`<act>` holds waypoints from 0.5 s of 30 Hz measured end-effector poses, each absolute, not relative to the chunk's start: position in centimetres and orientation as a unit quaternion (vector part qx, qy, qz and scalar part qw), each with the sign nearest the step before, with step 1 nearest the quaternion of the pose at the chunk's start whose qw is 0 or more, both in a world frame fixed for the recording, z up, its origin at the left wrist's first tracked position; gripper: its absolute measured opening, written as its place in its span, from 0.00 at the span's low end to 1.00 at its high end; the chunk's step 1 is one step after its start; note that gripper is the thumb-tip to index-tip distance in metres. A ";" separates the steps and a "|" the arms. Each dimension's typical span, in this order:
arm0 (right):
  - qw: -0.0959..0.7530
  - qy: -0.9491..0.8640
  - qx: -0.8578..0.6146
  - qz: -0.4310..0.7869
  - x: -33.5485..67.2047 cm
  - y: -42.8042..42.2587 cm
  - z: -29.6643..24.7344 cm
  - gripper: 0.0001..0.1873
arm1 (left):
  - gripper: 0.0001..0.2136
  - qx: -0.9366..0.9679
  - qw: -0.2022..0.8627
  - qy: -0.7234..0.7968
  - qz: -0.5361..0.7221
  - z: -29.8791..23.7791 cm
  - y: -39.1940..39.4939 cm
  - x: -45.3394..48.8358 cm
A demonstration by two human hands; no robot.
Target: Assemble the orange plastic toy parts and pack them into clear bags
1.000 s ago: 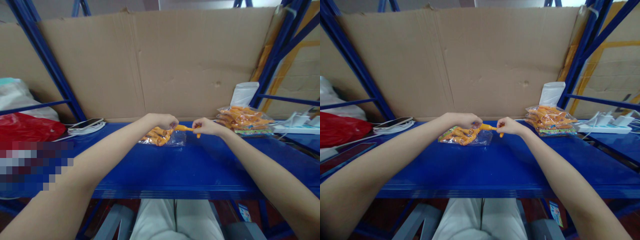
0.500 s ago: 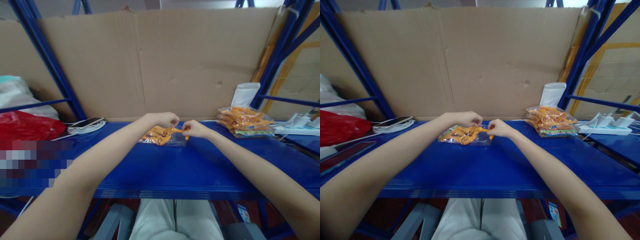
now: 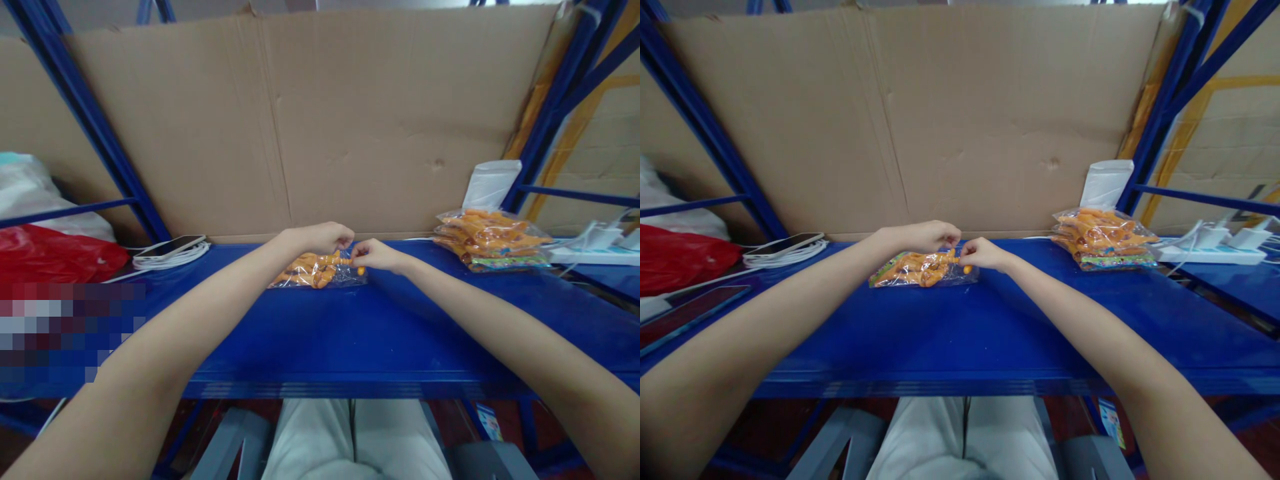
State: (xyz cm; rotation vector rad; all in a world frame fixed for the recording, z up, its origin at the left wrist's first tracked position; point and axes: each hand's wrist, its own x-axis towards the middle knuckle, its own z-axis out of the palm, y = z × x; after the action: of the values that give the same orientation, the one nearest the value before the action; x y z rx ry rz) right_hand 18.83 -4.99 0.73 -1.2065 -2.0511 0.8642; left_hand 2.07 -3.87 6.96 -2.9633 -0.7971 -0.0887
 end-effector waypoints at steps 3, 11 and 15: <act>0.295 -0.766 -0.453 0.349 19.1 -5.1 0.7 0.02 | 0.08 -0.966 0.042 -0.253 -0.035 7.0 -4.0 2.0; 0.280 -0.771 -0.417 0.391 17.7 -3.9 -0.1 0.04 | 0.06 -0.967 0.039 -0.246 -0.045 6.7 -4.1 2.4; 0.287 -0.766 -0.394 0.419 16.6 -3.1 -1.0 0.06 | 0.06 -0.969 0.035 -0.239 -0.056 6.6 -3.9 2.3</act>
State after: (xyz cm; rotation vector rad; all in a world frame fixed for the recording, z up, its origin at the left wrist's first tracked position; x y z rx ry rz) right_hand 16.61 -3.11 -0.99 -1.0529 -2.0466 1.1199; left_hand 2.34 -3.91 6.59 -2.9770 -0.7346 -0.1715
